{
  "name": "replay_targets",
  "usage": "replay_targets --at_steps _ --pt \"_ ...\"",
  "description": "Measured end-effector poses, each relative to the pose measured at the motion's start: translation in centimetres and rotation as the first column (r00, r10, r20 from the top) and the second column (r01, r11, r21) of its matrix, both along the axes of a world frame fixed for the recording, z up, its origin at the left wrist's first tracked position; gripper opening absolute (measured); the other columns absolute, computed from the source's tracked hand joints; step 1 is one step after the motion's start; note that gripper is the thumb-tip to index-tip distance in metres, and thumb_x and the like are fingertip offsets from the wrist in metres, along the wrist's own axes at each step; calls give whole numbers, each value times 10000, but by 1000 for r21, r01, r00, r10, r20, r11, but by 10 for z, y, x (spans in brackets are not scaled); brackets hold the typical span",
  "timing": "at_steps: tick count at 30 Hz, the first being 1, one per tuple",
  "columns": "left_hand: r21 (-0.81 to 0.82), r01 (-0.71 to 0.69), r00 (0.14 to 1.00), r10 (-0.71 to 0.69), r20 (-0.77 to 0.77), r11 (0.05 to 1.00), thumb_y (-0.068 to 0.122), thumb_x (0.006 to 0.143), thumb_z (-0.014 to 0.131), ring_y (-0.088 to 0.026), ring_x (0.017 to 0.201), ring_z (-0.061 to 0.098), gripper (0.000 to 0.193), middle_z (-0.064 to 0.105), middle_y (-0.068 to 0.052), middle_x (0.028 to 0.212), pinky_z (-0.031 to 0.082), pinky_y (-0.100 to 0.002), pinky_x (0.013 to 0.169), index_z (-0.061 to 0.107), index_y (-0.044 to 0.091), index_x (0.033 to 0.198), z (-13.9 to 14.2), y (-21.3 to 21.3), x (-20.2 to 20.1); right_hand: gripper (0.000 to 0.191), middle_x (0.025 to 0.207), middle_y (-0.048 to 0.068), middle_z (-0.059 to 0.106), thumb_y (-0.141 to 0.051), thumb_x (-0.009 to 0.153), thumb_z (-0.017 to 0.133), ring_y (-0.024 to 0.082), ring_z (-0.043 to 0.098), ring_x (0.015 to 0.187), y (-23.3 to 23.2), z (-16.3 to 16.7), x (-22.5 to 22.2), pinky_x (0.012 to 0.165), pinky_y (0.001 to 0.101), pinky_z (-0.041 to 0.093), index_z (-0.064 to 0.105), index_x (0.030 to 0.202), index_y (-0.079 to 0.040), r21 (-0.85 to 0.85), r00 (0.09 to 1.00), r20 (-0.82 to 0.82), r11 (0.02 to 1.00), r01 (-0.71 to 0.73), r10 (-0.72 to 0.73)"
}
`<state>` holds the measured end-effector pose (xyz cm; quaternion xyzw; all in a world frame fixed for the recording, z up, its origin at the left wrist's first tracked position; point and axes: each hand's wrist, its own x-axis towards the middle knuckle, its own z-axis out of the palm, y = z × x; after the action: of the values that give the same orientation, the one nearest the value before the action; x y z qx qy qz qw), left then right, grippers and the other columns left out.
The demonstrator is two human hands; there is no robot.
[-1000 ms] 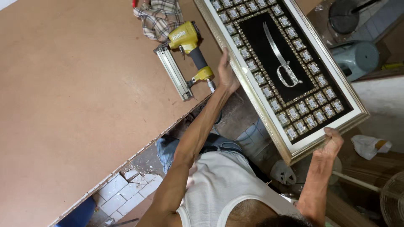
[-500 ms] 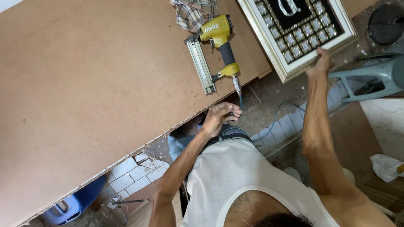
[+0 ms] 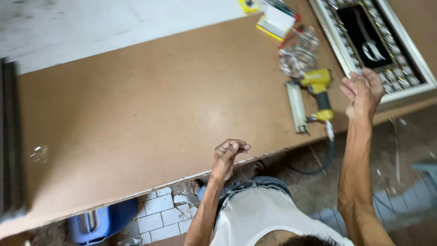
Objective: The person wipes the glass of a picture frame with a cloth, places a backing board, and uses a pneumatic nail gun to secure the frame edges. The person repeats this process for multiple frames, stacking the finished units.
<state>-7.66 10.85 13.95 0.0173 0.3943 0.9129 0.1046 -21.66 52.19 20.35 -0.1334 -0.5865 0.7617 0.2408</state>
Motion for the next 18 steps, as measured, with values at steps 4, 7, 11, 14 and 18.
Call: replay_targets --at_steps 4,7,11,14,18 --pt "-327 -436 891 349 -292 839 190 1038 663 -209 943 724 214 762 -155 978 545 -350 972 720 -14 1069 58 -179 33 401 1068 150 709 -7 967 685 235 708 882 -195 40 -25 894 417 632 552 1345 6 -140 896 -131 887 -440 424" --pt "-461 -728 685 559 -467 507 180 1008 658 -178 849 748 177 765 -127 987 596 -331 822 724 24 1061 112 -321 99 473 1038 164 712 25 906 639 264 710 886 -346 87 -48 921 436 617 553 1370 -1 -64 722 -164 723 -688 672" --pt "-170 -952 24 491 -871 -256 139 1137 616 -171 1028 703 114 720 -112 1110 607 -297 938 688 56 1169 203 -481 197 562 967 176 686 -1 875 627 275 688 877 -540 168 -56 939 475 616 506 1423 38 15 336 -231 349 -937 913" --pt "-241 -783 -212 610 -763 -574 634 1048 548 -316 1475 443 648 336 -199 1566 456 -599 1235 574 85 1391 265 -597 256 574 933 168 663 -50 905 642 269 674 831 -685 226 -48 874 469 622 447 1436 46 45 124 -240 139 -989 963" --pt "-241 -927 -97 806 -584 -286 561 1062 533 -334 1510 246 718 167 -205 1627 246 -592 1252 229 129 1549 276 -700 264 290 1110 166 692 -40 911 695 248 726 949 -844 261 7 868 417 648 563 1161 26 311 -147 -169 -89 -946 975"
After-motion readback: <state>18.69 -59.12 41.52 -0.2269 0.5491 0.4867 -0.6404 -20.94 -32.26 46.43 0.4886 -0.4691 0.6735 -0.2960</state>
